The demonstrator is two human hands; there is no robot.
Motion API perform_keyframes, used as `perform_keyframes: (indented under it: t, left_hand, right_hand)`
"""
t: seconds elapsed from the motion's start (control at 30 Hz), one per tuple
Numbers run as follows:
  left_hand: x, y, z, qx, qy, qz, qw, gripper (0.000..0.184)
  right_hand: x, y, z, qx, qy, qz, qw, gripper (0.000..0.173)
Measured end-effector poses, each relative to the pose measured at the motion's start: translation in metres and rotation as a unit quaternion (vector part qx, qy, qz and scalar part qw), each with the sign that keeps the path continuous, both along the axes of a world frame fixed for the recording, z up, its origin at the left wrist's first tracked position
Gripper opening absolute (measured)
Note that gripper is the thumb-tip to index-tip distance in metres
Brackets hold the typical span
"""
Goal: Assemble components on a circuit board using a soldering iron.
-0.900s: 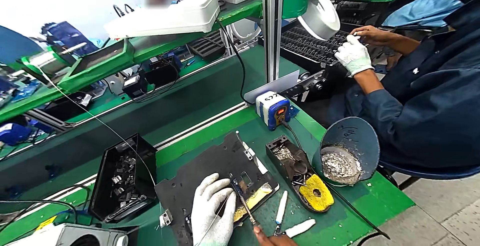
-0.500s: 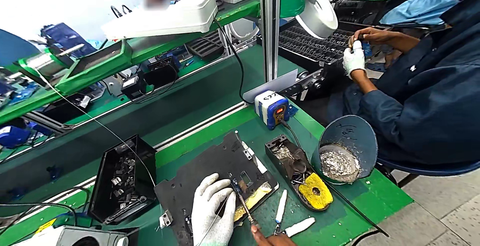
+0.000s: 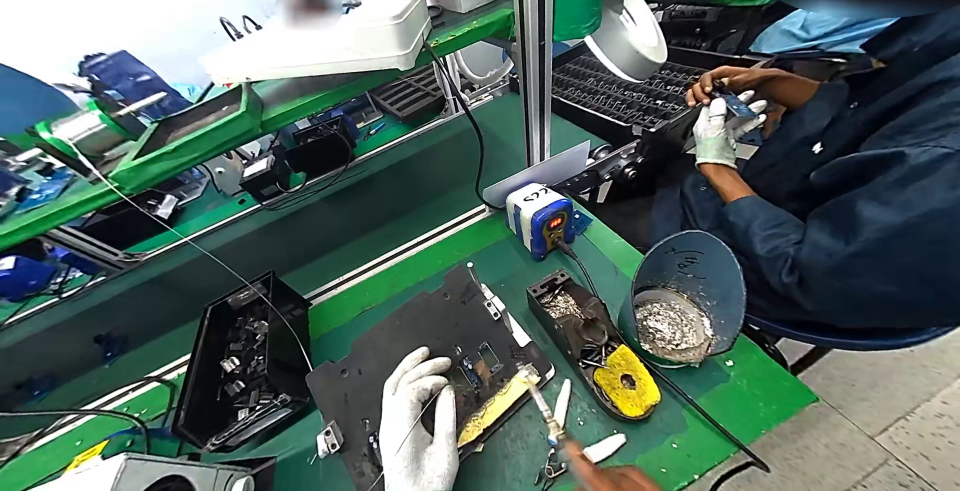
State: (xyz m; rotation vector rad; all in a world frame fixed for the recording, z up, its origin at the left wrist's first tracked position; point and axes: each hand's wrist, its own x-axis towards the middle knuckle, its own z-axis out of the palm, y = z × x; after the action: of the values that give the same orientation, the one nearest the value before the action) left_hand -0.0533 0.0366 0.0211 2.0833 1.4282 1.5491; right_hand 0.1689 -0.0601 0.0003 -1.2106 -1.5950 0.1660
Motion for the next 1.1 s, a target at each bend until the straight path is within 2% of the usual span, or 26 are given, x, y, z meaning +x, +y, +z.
perform_keyframes:
  t: [0.13, 0.23, 0.3, 0.43, 0.53, 0.6, 0.73, 1.1]
  left_hand:
    - [0.001, -0.001, -0.001, 0.006, 0.002, -0.002, 1.0, 0.007]
    - [0.001, -0.001, -0.001, 0.004, 0.007, -0.005, 1.0, 0.007]
    - [0.002, -0.001, -0.001, 0.0, 0.009, -0.003, 1.0, 0.007]
    - [0.001, 0.0, -0.002, 0.003, 0.006, 0.005, 1.0, 0.006]
    - [0.001, 0.0, -0.002, -0.001, 0.013, 0.006, 1.0, 0.007]
    - [0.001, 0.001, -0.001, -0.002, 0.016, 0.008, 1.0, 0.007]
    - [0.001, 0.001, -0.001, 0.0, 0.017, 0.008, 1.0, 0.008]
    - [0.002, -0.001, 0.0, -0.014, 0.02, 0.015, 1.0, 0.008]
  right_hand:
    - [0.055, -0.003, -0.007, 0.017, 0.015, -0.114, 0.993, 0.04]
    - [0.081, 0.004, -0.028, -0.032, 0.029, -0.192, 0.98, 0.04]
    - [0.081, 0.003, -0.031, -0.052, 0.039, -0.206, 0.976, 0.04]
    - [0.046, -0.007, -0.018, -0.001, 0.009, -0.088, 0.996, 0.034]
    - [0.002, -0.003, -0.013, -0.004, 0.001, 0.051, 0.999, 0.031]
    - [-0.02, -0.002, -0.016, -0.008, -0.004, 0.094, 0.996, 0.031]
    - [-0.038, 0.001, -0.023, -0.019, -0.011, 0.111, 0.994, 0.033]
    - [-0.036, 0.005, -0.029, -0.027, -0.017, 0.099, 0.995, 0.032]
